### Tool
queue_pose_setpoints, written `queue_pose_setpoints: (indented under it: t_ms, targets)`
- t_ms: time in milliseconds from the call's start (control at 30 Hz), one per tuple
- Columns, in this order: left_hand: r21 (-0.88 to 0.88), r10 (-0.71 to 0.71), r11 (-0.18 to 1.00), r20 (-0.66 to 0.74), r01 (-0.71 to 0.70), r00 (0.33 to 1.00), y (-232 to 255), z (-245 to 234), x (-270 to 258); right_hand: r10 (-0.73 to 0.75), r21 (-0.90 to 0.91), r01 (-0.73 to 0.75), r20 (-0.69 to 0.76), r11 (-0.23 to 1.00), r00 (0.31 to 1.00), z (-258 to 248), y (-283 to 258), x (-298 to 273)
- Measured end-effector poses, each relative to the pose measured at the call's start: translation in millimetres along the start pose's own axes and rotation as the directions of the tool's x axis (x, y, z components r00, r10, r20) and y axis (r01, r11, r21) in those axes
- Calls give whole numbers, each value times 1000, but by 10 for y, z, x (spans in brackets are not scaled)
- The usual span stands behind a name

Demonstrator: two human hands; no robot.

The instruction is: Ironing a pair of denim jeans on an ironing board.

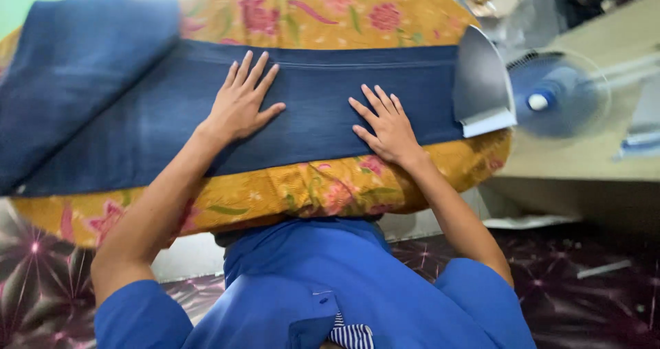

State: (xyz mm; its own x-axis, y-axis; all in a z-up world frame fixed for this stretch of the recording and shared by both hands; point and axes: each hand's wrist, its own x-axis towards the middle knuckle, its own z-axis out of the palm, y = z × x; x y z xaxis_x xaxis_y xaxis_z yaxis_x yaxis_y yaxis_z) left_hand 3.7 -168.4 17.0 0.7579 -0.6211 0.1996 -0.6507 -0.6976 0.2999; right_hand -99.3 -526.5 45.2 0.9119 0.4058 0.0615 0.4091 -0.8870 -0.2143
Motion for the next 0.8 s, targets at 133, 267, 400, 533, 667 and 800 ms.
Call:
queue_pose_setpoints:
  t_ms: [133, 267, 400, 533, 667, 800]
  targets:
    - [52, 96, 994, 45, -98, 994, 343, 90, 179, 7, 97, 4, -111, 995, 994, -73, 245, -578]
    - [53, 175, 983, 63, -178, 983, 556, 199, 377, 109, 273, -37, -256, 961, 960, -134, 757, -1202]
    - [14, 212, 977, 127, -215, 969, 810, 283, 541, 484, 399, -277, -684, 874, 546, -342, 1211, -1571]
    - [-26, 304, 953, 138, -303, 943, 1106, 405, 755, 600, 518, -313, -740, 796, 302, -322, 1890, -1768]
    - [-52, 370, 929, 159, -366, 916, 1377, 569, 965, 694, 618, -316, -654, 720, 301, -179, 2439, -1848]
    - [-83, 432, 902, 164, -424, 887, 1529, 643, 1088, 806, 786, -382, -236, 487, 542, -229, 2654, -1714]
